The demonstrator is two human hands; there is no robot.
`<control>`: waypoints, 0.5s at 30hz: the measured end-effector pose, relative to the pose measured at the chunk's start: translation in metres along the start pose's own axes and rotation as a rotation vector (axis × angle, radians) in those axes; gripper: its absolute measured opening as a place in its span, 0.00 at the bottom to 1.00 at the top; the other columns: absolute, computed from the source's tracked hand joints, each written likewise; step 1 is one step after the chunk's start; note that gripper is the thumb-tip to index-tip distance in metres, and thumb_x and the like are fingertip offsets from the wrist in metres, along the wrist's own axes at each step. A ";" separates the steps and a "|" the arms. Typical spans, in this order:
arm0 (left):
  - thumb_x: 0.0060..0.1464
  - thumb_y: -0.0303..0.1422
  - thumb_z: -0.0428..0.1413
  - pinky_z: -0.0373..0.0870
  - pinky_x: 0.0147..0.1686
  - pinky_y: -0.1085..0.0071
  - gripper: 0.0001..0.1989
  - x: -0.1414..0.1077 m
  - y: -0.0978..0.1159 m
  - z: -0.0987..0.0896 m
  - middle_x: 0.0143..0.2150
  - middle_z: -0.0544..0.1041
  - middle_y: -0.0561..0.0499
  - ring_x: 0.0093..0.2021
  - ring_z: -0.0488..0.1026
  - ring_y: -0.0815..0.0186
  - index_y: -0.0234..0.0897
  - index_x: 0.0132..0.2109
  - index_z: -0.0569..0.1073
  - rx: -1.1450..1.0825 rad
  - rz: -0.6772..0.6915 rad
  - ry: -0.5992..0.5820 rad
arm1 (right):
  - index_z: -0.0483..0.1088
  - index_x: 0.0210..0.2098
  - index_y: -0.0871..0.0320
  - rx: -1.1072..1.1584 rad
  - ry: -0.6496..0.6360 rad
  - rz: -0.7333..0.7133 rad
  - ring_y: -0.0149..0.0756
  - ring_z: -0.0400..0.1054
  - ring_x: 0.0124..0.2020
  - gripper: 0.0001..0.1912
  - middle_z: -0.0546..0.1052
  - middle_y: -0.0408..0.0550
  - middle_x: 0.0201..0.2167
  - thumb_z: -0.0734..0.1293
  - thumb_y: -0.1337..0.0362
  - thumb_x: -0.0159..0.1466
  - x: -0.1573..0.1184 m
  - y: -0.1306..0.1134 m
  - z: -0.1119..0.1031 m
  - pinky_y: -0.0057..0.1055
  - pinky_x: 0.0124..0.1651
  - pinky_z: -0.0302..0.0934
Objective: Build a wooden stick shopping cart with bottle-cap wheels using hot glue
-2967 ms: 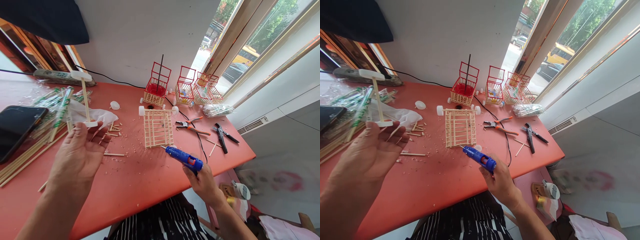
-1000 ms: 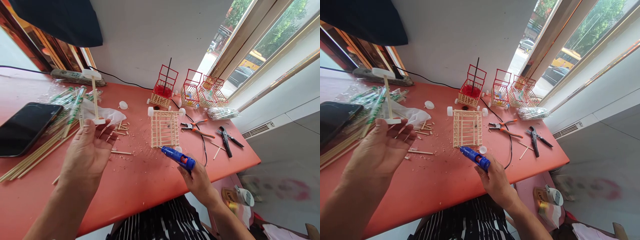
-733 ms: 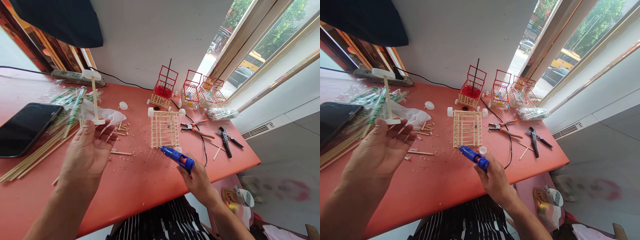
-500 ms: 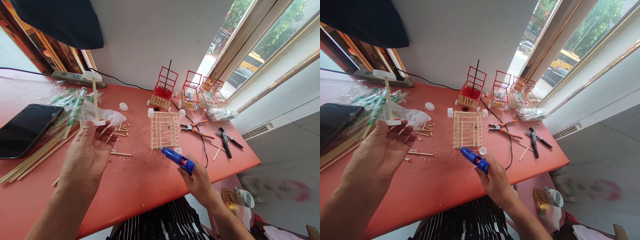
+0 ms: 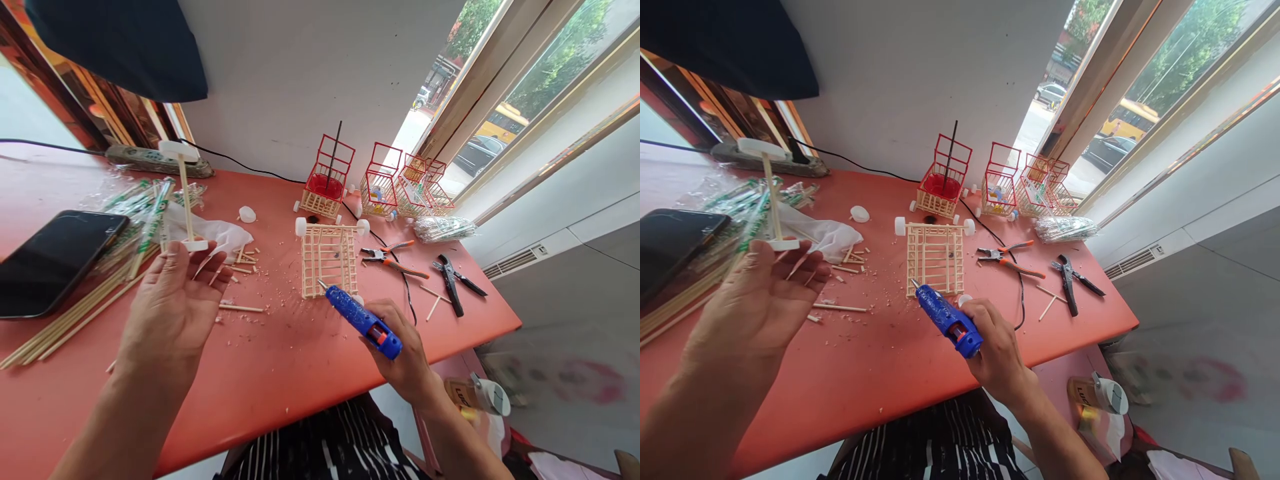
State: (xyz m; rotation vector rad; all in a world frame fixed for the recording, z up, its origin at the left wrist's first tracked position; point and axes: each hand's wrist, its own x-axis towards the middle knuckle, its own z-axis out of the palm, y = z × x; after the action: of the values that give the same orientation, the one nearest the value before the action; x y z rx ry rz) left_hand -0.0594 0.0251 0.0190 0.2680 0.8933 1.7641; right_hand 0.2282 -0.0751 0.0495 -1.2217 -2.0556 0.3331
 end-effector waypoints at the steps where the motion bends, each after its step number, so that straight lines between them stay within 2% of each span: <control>1: 0.46 0.40 0.73 0.78 0.38 0.70 0.18 0.000 0.000 0.000 0.41 0.79 0.52 0.40 0.77 0.66 0.36 0.36 0.76 -0.002 0.000 0.001 | 0.64 0.53 0.50 0.011 0.025 -0.008 0.43 0.73 0.46 0.15 0.75 0.51 0.45 0.64 0.70 0.69 0.002 -0.001 -0.002 0.39 0.47 0.70; 6: 0.40 0.41 0.75 0.78 0.37 0.70 0.22 0.003 -0.001 -0.003 0.41 0.79 0.52 0.39 0.77 0.66 0.36 0.36 0.75 -0.006 0.006 -0.021 | 0.62 0.59 0.49 -0.070 0.148 -0.075 0.50 0.71 0.52 0.21 0.74 0.55 0.50 0.65 0.66 0.67 0.013 -0.002 -0.010 0.47 0.52 0.69; 10: 0.40 0.43 0.75 0.78 0.38 0.71 0.23 0.005 -0.001 -0.005 0.41 0.79 0.52 0.40 0.77 0.67 0.36 0.37 0.75 0.008 0.002 -0.042 | 0.59 0.64 0.48 -0.155 0.114 -0.173 0.52 0.70 0.55 0.25 0.71 0.57 0.54 0.64 0.62 0.69 0.019 0.002 -0.010 0.51 0.56 0.67; 13: 0.36 0.44 0.76 0.79 0.36 0.72 0.26 0.006 0.001 -0.007 0.41 0.79 0.53 0.40 0.76 0.67 0.36 0.37 0.76 0.022 0.003 -0.043 | 0.59 0.64 0.48 -0.215 0.132 -0.194 0.50 0.68 0.57 0.23 0.71 0.55 0.55 0.63 0.63 0.70 0.023 0.020 -0.020 0.50 0.58 0.66; 15: 0.34 0.46 0.77 0.79 0.36 0.73 0.27 0.006 0.003 -0.007 0.41 0.79 0.53 0.40 0.76 0.67 0.38 0.38 0.77 0.048 0.010 -0.057 | 0.60 0.63 0.49 -0.301 0.261 -0.119 0.51 0.67 0.59 0.22 0.70 0.56 0.56 0.62 0.64 0.71 0.026 0.043 -0.035 0.50 0.60 0.64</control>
State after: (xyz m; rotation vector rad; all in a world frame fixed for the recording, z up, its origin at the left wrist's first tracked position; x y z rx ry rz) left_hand -0.0679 0.0271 0.0144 0.3525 0.8961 1.7371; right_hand 0.2731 -0.0357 0.0632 -1.2360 -1.9838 -0.1908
